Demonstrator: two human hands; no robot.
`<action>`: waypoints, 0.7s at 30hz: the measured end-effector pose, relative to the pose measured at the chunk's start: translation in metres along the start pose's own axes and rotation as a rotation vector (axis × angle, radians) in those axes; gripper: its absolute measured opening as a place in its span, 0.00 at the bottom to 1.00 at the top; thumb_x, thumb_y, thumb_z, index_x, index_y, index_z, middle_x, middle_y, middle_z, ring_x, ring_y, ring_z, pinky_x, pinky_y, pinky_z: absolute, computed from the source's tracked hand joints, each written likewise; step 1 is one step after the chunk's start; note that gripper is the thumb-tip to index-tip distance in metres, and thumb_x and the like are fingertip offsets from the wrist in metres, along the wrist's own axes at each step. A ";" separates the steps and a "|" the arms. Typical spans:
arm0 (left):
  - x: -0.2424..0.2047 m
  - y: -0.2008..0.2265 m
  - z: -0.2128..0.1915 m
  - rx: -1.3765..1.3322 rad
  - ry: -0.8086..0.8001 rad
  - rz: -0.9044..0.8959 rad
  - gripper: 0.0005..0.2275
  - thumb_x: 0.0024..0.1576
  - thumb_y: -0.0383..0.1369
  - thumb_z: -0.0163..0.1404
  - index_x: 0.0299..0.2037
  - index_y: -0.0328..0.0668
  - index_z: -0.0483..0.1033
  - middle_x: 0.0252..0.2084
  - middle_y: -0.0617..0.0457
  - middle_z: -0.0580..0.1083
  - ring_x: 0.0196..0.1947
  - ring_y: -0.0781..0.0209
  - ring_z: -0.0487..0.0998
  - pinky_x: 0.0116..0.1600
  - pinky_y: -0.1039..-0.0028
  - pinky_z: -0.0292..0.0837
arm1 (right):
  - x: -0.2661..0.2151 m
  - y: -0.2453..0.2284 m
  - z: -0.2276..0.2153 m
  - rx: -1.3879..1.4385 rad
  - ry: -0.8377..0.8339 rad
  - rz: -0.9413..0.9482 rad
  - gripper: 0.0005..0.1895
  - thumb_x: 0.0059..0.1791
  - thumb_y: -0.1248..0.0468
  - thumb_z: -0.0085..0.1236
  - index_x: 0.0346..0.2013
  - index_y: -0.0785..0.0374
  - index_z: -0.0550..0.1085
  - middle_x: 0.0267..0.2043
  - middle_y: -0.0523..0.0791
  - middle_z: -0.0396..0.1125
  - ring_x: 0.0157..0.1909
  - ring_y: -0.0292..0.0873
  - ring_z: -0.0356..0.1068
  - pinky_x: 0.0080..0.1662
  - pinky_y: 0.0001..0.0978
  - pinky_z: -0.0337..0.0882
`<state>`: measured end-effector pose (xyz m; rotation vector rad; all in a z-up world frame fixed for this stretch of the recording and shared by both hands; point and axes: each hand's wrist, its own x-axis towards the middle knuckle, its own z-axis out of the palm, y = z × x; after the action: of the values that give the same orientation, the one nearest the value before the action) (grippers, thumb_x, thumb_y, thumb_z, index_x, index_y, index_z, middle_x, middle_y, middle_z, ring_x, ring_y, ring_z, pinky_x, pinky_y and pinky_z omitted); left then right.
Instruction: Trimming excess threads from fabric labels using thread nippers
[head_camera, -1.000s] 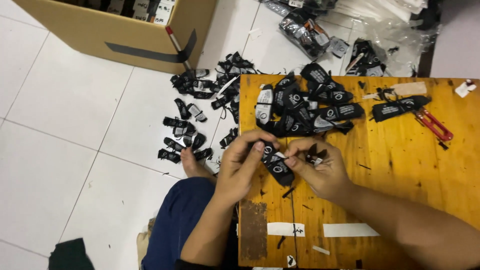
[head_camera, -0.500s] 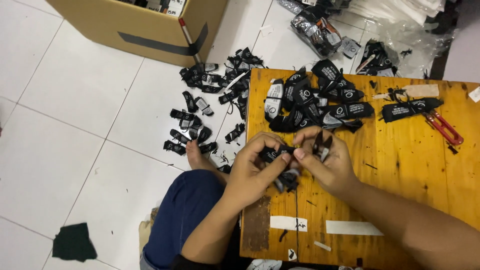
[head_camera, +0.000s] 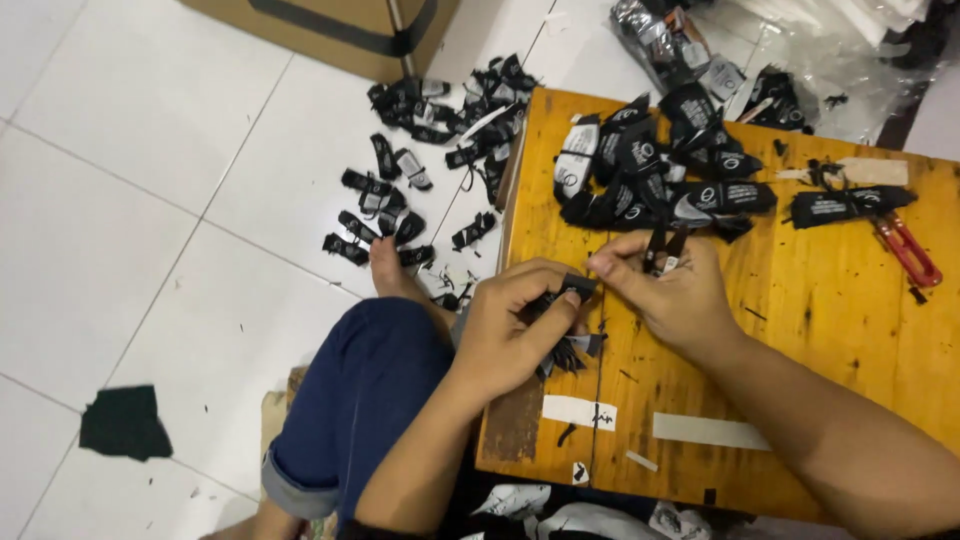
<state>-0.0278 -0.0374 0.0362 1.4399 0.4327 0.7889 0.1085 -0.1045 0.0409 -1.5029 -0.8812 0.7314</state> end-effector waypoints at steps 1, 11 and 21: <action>-0.002 -0.001 -0.002 -0.002 0.009 -0.008 0.04 0.47 0.21 0.47 0.21 0.35 0.71 0.26 0.47 0.72 0.28 0.61 0.71 0.35 0.73 0.66 | -0.002 0.004 0.000 -0.001 -0.008 0.009 0.04 0.39 0.70 0.57 0.24 0.69 0.72 0.09 0.39 0.56 0.13 0.25 0.51 0.19 0.13 0.52; 0.001 -0.004 -0.005 -0.113 0.079 -0.037 0.02 0.44 0.22 0.50 0.26 0.36 0.75 0.24 0.49 0.73 0.28 0.68 0.71 0.33 0.79 0.67 | 0.000 0.023 -0.005 0.175 -0.030 0.034 0.09 0.47 0.69 0.43 0.24 0.72 0.63 0.06 0.41 0.43 0.07 0.31 0.42 0.12 0.17 0.49; -0.002 -0.004 -0.004 -0.304 0.298 -0.174 0.01 0.45 0.23 0.51 0.26 0.33 0.75 0.20 0.48 0.73 0.23 0.70 0.71 0.28 0.82 0.69 | 0.003 0.019 -0.012 -0.018 -0.488 0.031 0.30 0.49 0.51 0.21 0.24 0.72 0.66 0.09 0.39 0.46 0.08 0.30 0.44 0.13 0.17 0.50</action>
<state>-0.0308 -0.0356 0.0314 0.9918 0.6276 0.8888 0.1223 -0.1087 0.0237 -1.3761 -1.2296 1.1425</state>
